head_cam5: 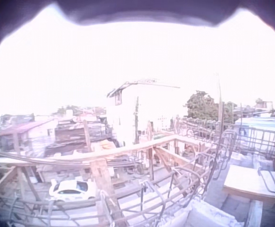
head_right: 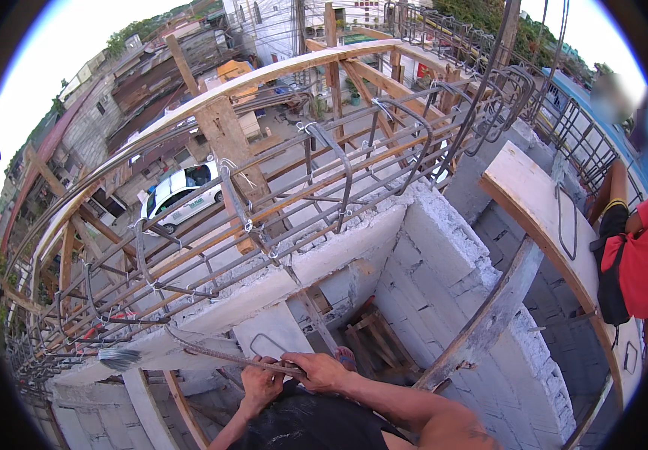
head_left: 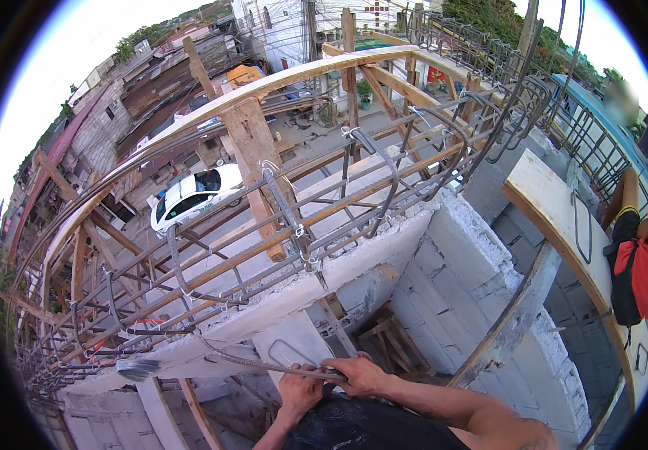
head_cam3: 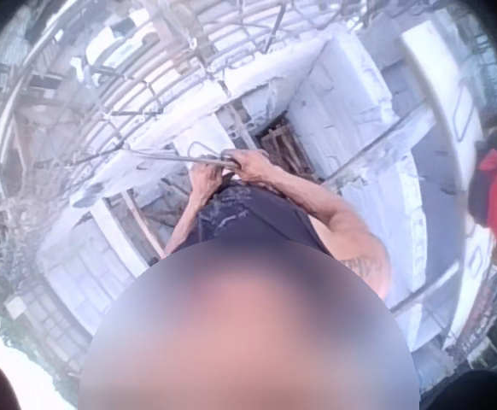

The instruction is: The person assembles a metal scaffolding structure on a construction site. They repeatedly connect metal poles using wire ties, securing joints by hand while standing on a wooden plank.

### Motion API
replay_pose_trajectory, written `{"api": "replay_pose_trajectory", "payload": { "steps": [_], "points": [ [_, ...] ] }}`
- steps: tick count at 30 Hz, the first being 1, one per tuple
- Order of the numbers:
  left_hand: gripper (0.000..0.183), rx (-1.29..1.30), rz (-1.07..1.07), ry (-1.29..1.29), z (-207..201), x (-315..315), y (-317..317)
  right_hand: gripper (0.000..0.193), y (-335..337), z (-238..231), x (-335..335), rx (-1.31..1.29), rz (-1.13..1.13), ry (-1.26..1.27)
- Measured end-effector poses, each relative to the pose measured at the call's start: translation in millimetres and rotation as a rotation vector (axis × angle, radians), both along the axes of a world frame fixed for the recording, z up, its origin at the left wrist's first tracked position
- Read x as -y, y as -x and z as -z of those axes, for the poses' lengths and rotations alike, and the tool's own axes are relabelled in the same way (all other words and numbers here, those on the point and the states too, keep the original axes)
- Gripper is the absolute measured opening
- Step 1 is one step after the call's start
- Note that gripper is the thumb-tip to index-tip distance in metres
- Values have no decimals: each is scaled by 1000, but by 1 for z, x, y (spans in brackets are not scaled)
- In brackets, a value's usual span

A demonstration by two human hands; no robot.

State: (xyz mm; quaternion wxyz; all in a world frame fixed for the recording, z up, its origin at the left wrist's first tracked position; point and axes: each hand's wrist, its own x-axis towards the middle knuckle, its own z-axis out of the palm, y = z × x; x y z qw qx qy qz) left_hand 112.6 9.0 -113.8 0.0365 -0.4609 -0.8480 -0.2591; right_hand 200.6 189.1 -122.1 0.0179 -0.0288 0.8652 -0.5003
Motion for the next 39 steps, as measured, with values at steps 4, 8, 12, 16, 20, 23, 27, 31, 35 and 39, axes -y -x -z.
{"api": "replay_pose_trajectory", "payload": {
  "steps": [4, 8, 12, 16, 20, 23, 27, 31, 35, 39],
  "points": [
    [12, -51, 30, -109, -21, -10, -1, 36, 1, -6, 10, -61, 99, -12],
    [14, -66, 134, -43, -27, -13, -6, 37, -14, 0, 2, -60, 145, -37],
    [20, 259, 143, 370, -40, -12, -8, 34, -29, 3, -14, -145, 180, -8],
    [44, 138, 280, 411, -52, -15, 10, 32, -32, -3, -18, -127, 114, 59],
    [84, 318, 436, 209, -44, -30, 25, 33, -20, -5, -7, -123, 42, 186],
    [72, 435, 363, 240, -34, -34, 26, 34, -9, -4, -1, -260, 104, 180],
    [43, 193, 148, 106, -6, -29, 21, 34, -5, -3, -7, -101, 36, 116],
    [33, 307, -12, -37, 24, -27, 16, 32, -10, 0, -10, -187, 89, 139],
    [41, 433, 89, 11, 22, -18, 16, 31, -19, 0, -7, -114, 131, 183],
    [60, 668, 241, -38, 15, -8, 16, 30, -22, -3, -2, 21, 172, 296]
  ]
}}
